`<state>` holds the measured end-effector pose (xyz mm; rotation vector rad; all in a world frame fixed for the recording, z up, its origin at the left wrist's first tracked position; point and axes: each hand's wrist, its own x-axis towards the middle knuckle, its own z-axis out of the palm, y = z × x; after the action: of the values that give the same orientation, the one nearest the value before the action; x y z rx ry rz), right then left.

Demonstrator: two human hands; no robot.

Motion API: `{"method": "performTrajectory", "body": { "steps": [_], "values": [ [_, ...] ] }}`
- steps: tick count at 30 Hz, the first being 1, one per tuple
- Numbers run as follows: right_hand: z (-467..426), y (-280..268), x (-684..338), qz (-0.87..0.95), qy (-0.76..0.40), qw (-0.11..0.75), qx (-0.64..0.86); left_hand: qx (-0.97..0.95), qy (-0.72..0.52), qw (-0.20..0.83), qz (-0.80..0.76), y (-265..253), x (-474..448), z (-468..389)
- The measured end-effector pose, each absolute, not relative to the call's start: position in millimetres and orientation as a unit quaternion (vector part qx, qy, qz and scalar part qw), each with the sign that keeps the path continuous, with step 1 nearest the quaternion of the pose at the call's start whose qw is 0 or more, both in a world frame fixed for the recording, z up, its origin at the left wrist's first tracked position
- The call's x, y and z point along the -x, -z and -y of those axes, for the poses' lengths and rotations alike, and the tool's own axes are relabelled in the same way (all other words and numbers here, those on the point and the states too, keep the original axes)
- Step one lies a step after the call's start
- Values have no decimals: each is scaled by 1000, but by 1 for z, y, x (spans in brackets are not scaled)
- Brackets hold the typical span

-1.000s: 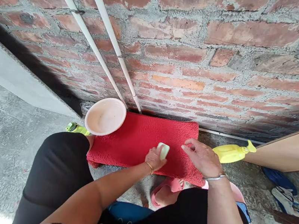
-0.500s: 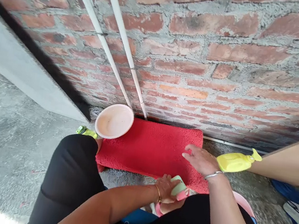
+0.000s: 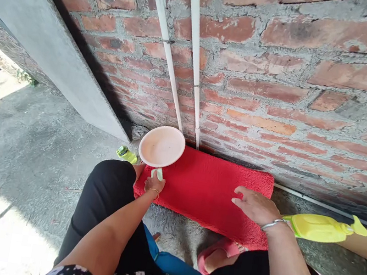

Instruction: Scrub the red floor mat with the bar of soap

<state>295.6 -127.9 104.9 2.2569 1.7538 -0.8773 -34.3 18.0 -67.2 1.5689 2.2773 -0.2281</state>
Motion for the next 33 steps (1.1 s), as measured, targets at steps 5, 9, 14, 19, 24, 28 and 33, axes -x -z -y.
{"method": "performTrajectory", "body": {
  "steps": [5, 9, 14, 19, 24, 28, 33],
  "values": [
    [116, -103, -288, -589, 293, 94, -747, -565, 90, 190, -798, 84, -5, 4],
    [111, -100, -283, -601, 286, 97, -740, -693, 122, 241, -668, 86, -31, 40],
    [110, -99, -272, -625, 290, 109, -716, -736, 90, 256, -620, 78, -32, 44],
    [108, -99, -265, -639, 302, 125, -696, -612, 63, 221, -757, 70, -20, -7],
    [106, -101, -266, -634, 305, 117, -701, -608, 81, 231, -755, 75, -46, -1],
    [107, -101, -264, -641, 297, 119, -697, -759, 115, 285, -574, 77, -78, 47],
    [116, -102, -260, -646, 295, 117, -694, -764, 99, 284, -571, 71, -74, 46]
  ]
}}
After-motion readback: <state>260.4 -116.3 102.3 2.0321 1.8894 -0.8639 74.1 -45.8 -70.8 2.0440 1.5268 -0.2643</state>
